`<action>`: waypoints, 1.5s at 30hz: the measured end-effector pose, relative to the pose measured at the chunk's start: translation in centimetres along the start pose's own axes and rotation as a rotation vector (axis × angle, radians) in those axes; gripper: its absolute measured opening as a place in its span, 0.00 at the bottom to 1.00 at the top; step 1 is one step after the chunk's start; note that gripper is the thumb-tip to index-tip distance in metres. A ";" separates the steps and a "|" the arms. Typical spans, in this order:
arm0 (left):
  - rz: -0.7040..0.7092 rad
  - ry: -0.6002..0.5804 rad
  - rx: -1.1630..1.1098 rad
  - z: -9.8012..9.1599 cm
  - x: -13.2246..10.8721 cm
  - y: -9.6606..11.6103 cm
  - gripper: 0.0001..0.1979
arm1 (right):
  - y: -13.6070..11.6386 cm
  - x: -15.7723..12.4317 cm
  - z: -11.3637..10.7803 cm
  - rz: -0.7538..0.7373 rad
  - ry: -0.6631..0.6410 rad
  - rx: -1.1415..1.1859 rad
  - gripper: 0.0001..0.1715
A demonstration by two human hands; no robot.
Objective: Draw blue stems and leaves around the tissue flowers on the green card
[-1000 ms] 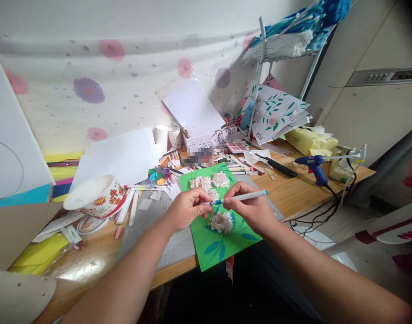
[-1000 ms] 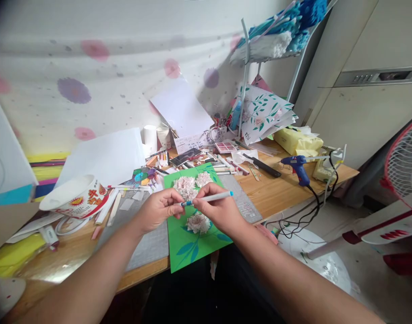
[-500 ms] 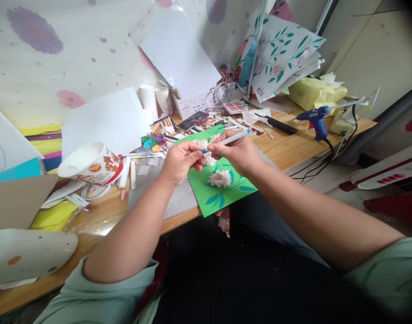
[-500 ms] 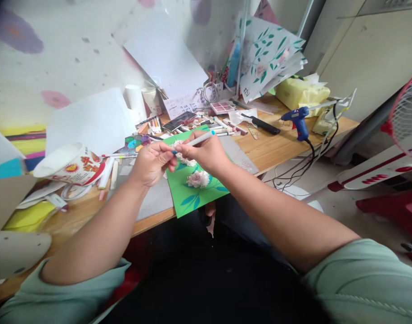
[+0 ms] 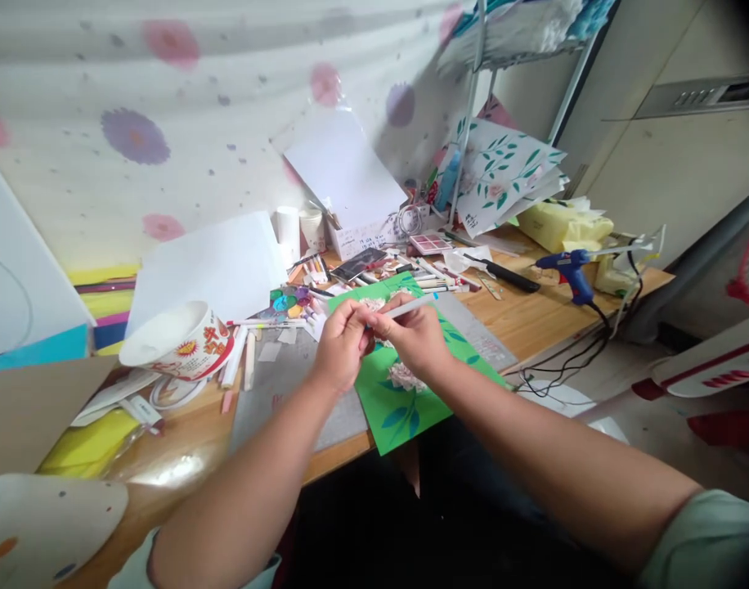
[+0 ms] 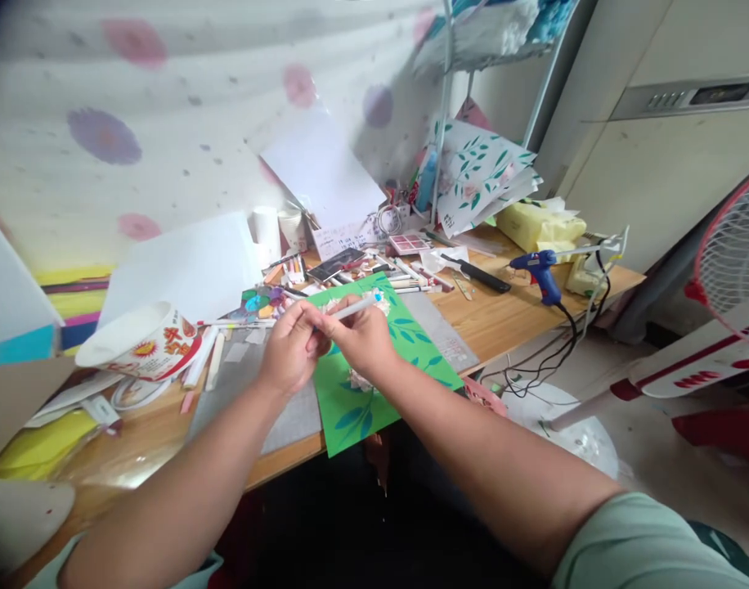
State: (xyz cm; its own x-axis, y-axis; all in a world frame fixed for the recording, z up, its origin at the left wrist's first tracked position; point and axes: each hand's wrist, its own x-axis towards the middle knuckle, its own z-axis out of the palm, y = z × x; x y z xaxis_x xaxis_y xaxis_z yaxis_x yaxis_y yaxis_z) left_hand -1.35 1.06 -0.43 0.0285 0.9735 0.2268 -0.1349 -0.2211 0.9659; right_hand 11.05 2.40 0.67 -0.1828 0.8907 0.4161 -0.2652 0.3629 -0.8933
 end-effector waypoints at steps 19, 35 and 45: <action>0.082 -0.193 0.622 -1.0 -1.9 0.1 0.17 | -0.1 -3.3 -5.7 -0.202 -0.379 -0.634 0.13; 0.072 0.191 0.843 -8.0 1.0 -2.1 0.22 | 3.3 5.9 -25.5 0.004 0.083 -1.255 0.11; -0.041 0.395 1.051 -10.7 2.6 -3.9 0.13 | 5.1 5.3 -26.2 -0.250 0.003 -1.416 0.11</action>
State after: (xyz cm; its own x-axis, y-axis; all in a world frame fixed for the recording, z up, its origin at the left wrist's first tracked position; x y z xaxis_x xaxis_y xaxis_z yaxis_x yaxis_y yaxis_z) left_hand -11.31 5.07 -4.98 -0.3274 0.8901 0.3172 0.7664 0.0538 0.6401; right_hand 33.52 16.16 -6.12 -0.2707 0.7642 0.5854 0.8579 0.4674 -0.2134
